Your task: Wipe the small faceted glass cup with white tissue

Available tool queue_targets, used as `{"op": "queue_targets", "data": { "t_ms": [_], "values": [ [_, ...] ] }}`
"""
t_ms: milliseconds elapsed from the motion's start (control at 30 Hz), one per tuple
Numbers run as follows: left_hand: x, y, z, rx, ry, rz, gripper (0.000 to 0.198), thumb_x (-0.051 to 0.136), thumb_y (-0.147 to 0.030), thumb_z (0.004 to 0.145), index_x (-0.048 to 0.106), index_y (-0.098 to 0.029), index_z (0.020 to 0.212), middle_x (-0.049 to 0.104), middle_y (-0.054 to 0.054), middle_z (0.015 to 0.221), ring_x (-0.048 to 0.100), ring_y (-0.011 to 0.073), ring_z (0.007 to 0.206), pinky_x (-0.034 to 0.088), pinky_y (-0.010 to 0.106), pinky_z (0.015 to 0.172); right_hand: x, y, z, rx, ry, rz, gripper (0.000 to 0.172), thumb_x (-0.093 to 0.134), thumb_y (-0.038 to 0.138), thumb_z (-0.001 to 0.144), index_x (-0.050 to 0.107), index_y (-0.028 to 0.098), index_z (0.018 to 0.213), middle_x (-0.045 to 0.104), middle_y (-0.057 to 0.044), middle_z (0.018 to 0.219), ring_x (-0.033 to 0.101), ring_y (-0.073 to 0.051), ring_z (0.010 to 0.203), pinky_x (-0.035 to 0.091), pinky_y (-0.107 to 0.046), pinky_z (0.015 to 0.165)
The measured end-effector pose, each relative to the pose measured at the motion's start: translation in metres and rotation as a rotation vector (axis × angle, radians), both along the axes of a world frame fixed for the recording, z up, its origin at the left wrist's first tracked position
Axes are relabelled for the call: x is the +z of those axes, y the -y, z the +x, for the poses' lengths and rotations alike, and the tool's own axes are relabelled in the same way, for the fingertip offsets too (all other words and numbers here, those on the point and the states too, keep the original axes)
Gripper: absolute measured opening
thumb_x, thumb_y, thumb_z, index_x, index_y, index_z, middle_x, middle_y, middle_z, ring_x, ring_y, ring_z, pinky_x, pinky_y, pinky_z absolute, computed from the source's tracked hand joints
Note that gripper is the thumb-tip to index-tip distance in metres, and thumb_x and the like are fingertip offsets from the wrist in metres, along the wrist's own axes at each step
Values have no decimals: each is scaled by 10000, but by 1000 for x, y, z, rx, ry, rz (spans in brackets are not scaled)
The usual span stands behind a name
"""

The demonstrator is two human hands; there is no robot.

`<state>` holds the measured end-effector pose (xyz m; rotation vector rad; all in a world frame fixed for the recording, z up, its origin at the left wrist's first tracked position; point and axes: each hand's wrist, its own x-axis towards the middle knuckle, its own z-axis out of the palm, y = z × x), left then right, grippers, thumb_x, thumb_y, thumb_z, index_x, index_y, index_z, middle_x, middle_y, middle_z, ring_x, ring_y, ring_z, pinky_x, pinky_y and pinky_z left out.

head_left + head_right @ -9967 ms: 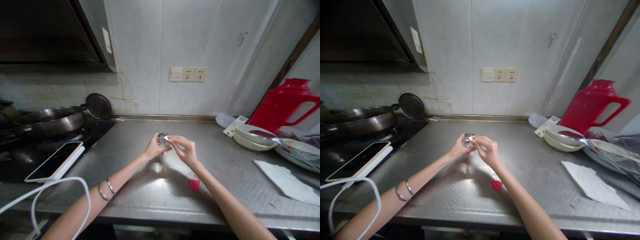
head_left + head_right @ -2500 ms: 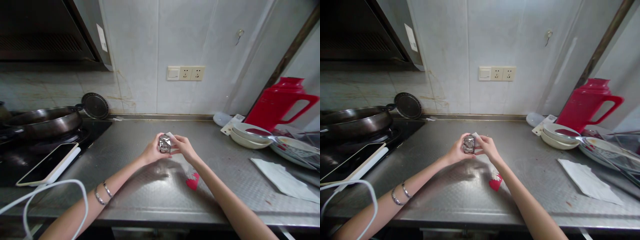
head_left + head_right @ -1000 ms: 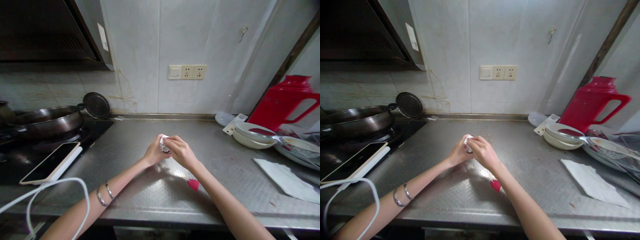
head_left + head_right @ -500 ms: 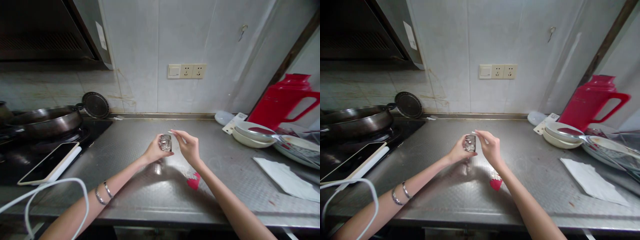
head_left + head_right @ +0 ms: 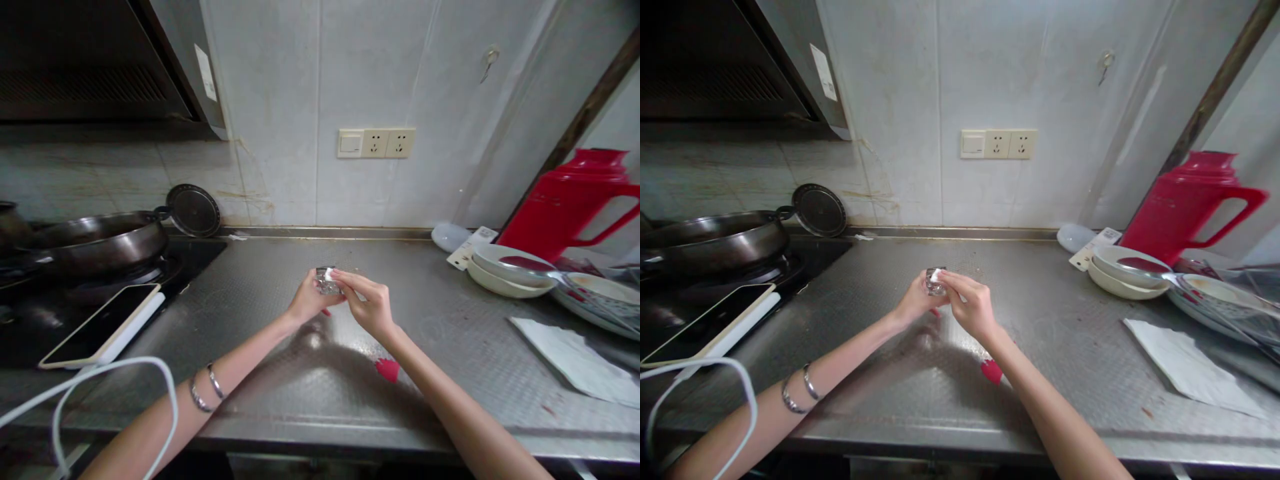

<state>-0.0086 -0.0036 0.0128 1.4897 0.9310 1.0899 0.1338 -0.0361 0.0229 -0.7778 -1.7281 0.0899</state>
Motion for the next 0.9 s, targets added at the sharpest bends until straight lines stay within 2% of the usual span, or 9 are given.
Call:
{"op": "queue_targets", "data": {
  "t_ms": [133,267,367,467,633,700,767,833,900],
  "values": [
    [-1,1,1,16,-56,-33,552,798,-297,589,493,-163,1029,603,19,844,600,145,710,479,177,421,1,-1,1,-20,-64,-22,231,522,213,874,726,260,971,733,-33,1004,694,-206,942,556,-349,871],
    [-6,4,4,-9,-171,33,641,825,-312,531,536,-170,1085,619,23,848,585,132,636,462,186,397,0,-7,3,-40,-86,-105,218,533,245,875,727,264,973,726,-30,1024,684,-216,974,553,-362,883],
    [-8,5,4,-44,-227,92,486,771,-320,598,600,-156,1022,616,2,733,541,102,521,440,191,385,-2,-9,3,58,30,-121,238,523,232,880,717,268,1014,720,-25,1044,670,-206,1011,535,-360,922],
    [-8,0,0,-72,-255,131,306,696,-299,666,644,-151,929,585,-22,617,522,99,464,436,200,393,-3,-8,2,128,123,-29,275,498,190,886,698,259,1061,713,-25,1066,643,-197,1067,491,-386,989],
    [-7,-10,-7,-69,-262,108,182,661,-275,673,623,-149,799,558,-34,563,538,106,438,430,200,394,1,-1,0,157,153,14,273,495,176,873,711,254,1020,722,-36,1040,664,-196,1024,518,-381,949],
    [-5,-11,-8,-43,-227,65,248,689,-269,644,602,-144,840,567,-35,597,522,93,428,433,202,390,4,2,1,172,141,-12,245,514,194,868,728,258,969,734,-33,996,690,-196,953,547,-348,888],
    [-3,-11,-8,-23,-197,24,351,723,-305,631,588,-143,912,576,-33,634,499,77,426,439,204,392,7,4,3,130,83,-57,213,539,224,861,743,257,914,749,-30,923,712,-203,857,569,-316,794],
    [-3,-10,-7,0,-189,34,444,756,-348,620,582,-146,976,594,-21,678,515,81,472,452,205,422,9,3,6,15,-54,-102,195,560,265,855,752,243,879,755,-35,875,717,-217,793,569,-308,722],
    [-4,-9,-7,28,-193,112,568,806,-348,569,574,-155,1050,630,6,768,571,108,585,485,219,508,9,-2,9,-101,-228,-146,205,572,316,851,755,227,876,753,-41,888,712,-235,807,561,-324,727]
  ]
}}
